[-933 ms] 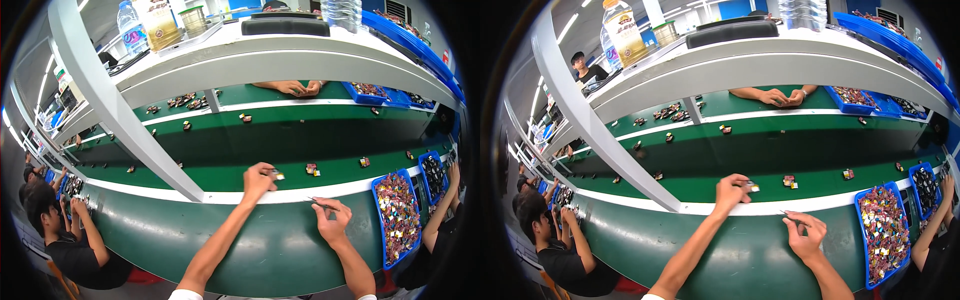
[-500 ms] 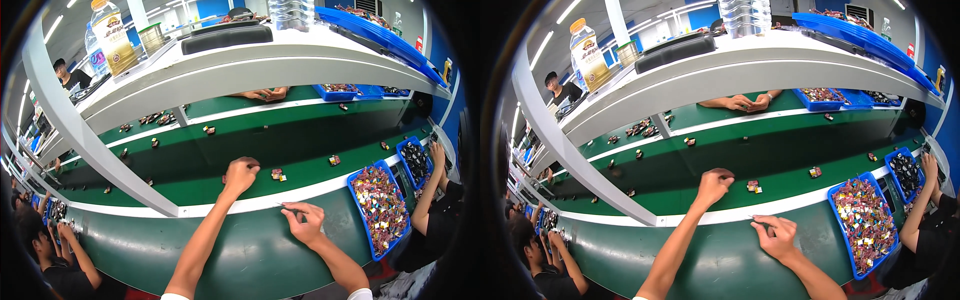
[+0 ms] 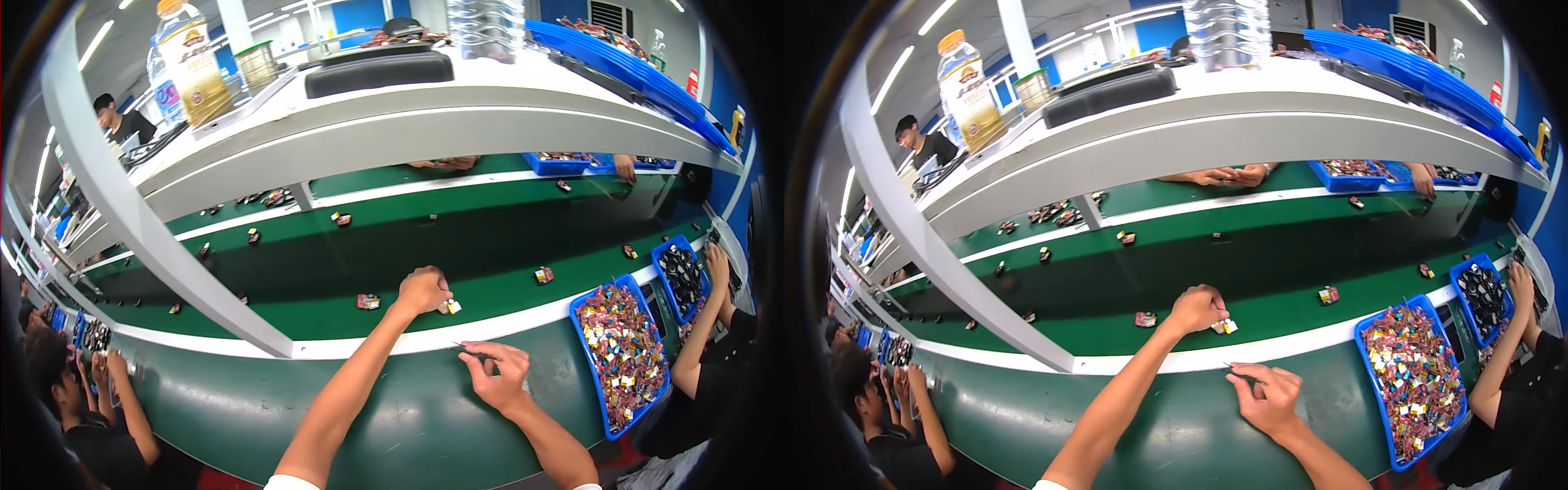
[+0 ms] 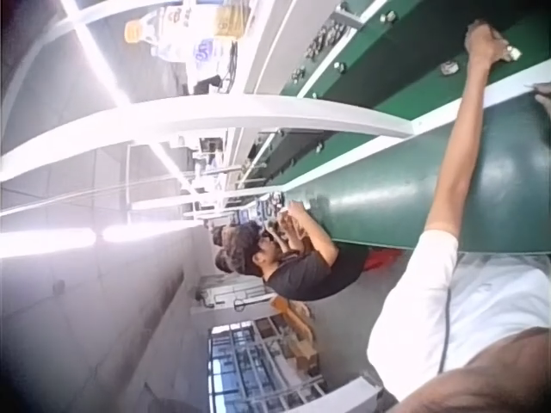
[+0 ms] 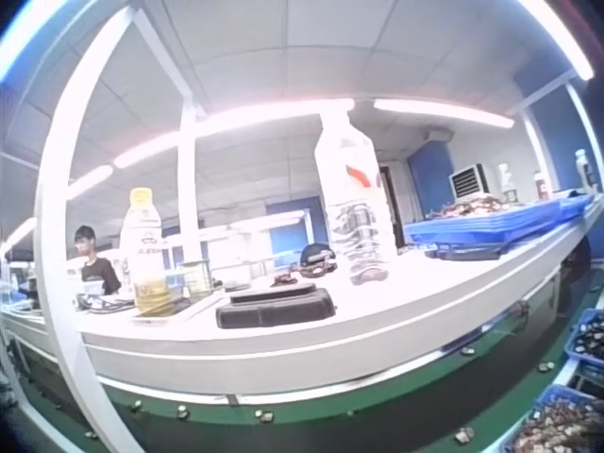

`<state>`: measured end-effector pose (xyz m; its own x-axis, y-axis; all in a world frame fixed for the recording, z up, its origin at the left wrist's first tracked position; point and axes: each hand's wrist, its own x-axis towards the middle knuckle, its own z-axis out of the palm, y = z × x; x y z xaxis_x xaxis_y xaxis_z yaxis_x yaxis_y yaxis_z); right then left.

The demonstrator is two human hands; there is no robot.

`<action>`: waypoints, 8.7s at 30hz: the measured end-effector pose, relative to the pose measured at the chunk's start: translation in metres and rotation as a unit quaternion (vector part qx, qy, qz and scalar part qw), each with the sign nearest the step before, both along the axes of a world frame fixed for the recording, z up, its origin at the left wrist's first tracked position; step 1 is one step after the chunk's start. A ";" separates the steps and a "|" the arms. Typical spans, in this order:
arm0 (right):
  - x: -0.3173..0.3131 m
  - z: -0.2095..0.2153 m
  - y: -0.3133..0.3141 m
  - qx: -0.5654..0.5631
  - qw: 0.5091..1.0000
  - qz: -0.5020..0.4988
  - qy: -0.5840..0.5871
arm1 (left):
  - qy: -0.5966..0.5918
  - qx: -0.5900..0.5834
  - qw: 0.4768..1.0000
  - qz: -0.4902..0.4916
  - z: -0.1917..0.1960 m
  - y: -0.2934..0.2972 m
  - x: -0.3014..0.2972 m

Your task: Assembling and checking small electronic components on a production line.

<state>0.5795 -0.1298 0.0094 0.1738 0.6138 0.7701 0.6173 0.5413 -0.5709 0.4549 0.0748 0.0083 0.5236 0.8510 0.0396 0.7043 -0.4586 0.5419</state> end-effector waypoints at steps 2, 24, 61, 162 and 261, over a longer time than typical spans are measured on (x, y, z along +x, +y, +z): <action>0.000 0.000 -0.001 -0.003 1.000 0.003 -0.002 | -0.028 -0.033 0.999 0.024 -0.001 -0.010 -0.012; 0.030 -0.019 0.001 -0.256 0.897 0.050 0.358 | -0.493 -0.206 0.841 0.092 -0.031 -0.125 -0.036; 0.001 -0.012 -0.002 -0.250 0.897 0.097 0.351 | -0.471 -0.241 0.848 0.015 -0.017 -0.136 -0.046; 0.022 -0.026 -0.009 -0.226 0.914 0.105 0.319 | -0.489 -0.344 0.801 -0.017 -0.031 -0.131 -0.035; 0.017 -0.019 -0.003 -0.035 0.999 0.027 0.019 | -0.247 0.000 0.932 0.264 -0.030 -0.039 -0.039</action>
